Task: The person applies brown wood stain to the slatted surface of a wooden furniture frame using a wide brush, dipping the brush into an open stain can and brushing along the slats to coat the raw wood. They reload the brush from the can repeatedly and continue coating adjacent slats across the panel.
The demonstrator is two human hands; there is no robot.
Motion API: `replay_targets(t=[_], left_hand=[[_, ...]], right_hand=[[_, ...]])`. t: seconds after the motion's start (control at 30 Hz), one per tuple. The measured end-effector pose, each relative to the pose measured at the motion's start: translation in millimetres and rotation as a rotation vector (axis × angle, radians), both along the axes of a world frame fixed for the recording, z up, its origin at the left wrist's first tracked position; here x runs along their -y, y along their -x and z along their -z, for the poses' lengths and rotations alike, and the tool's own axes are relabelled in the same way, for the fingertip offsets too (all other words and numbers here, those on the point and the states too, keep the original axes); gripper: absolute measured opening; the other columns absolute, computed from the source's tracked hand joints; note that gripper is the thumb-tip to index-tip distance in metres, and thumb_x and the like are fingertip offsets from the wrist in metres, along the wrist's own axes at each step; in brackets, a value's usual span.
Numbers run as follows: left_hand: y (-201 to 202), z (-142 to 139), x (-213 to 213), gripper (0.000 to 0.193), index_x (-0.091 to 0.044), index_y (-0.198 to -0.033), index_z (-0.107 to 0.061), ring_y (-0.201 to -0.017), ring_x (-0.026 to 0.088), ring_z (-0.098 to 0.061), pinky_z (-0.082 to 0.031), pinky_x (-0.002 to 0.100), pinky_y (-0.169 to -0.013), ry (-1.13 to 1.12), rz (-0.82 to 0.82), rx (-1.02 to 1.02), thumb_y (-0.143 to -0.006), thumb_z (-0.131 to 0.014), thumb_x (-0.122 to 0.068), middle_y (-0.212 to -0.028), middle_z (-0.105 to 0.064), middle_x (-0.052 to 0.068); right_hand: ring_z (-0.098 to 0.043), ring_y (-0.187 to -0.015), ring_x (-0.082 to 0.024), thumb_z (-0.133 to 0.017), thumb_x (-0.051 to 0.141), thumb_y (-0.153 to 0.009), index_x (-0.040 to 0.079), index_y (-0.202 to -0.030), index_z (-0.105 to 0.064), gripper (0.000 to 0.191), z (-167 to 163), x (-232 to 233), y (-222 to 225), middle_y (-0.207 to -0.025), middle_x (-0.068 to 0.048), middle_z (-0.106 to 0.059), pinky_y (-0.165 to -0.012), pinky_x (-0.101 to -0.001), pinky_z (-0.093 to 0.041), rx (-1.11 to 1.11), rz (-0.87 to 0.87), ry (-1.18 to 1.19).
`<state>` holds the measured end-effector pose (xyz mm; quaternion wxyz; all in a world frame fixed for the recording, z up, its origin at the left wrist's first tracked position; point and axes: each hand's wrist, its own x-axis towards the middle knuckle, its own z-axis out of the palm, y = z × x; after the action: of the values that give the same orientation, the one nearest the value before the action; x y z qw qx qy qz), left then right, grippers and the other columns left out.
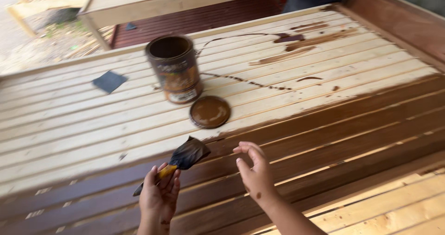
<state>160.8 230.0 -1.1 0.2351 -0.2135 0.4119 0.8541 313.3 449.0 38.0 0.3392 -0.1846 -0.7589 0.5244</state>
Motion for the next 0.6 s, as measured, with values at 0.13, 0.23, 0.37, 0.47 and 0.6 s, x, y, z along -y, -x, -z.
replay_targets(t=[0.13, 0.23, 0.37, 0.47, 0.6], left_hand=[[-11, 0, 39, 0.034, -0.007, -0.114, -0.069, -0.093, 0.027, -0.073, -0.059, 0.034, -0.078, -0.068, -0.102, 0.016, -0.099, -0.056, -0.034, -0.103, -0.074, 0.013], [-21, -4, 68, 0.032, -0.003, -0.112, -0.068, -0.094, 0.030, -0.074, -0.061, 0.035, -0.079, -0.126, -0.203, -0.003, -0.099, -0.056, -0.029, -0.102, -0.074, 0.016], [-33, -14, 99, 0.030, -0.001, -0.110, -0.067, -0.093, 0.031, -0.074, -0.063, 0.035, -0.080, -0.158, -0.303, 0.007, -0.099, -0.054, -0.026, -0.101, -0.074, 0.016], [-39, -20, 115, 0.028, 0.000, -0.110, -0.067, -0.093, 0.030, -0.075, -0.063, 0.034, -0.079, -0.169, -0.345, -0.001, -0.100, -0.056, -0.023, -0.102, -0.073, 0.018], [-43, -24, 127, 0.027, 0.001, -0.110, -0.066, -0.093, 0.030, -0.075, -0.063, 0.034, -0.079, -0.180, -0.367, 0.011, -0.099, -0.055, -0.022, -0.101, -0.074, 0.019]], right_hand=[[-0.060, -0.129, -0.024, -0.063, 0.001, -0.086, 0.005, -0.103, -0.071, 0.018, -3, 24, 19, -0.133, -0.012, -0.063, -0.112, -0.0361, -0.044, -0.041, -0.138, 0.028], [-0.058, -0.130, -0.023, -0.063, 0.000, -0.088, 0.004, -0.104, -0.070, 0.019, -7, 45, 29, -0.135, -0.012, -0.062, -0.112, -0.0357, -0.043, -0.052, -0.200, 0.012], [-0.058, -0.115, -0.023, -0.061, -0.001, -0.091, 0.004, -0.109, -0.069, 0.020, -15, 68, 38, -0.141, -0.010, -0.059, -0.096, -0.0358, -0.044, 0.012, -0.291, 0.154], [-0.059, -0.100, -0.024, -0.060, -0.001, -0.093, 0.005, -0.111, -0.070, 0.022, -17, 82, 43, -0.144, -0.008, -0.059, -0.080, -0.0378, -0.047, 0.097, -0.309, 0.254], [-0.060, -0.123, -0.016, -0.060, 0.000, -0.090, 0.005, -0.108, -0.069, 0.021, -17, 96, 52, -0.137, -0.008, -0.060, -0.102, -0.0304, -0.048, 0.013, -0.356, 0.152]])
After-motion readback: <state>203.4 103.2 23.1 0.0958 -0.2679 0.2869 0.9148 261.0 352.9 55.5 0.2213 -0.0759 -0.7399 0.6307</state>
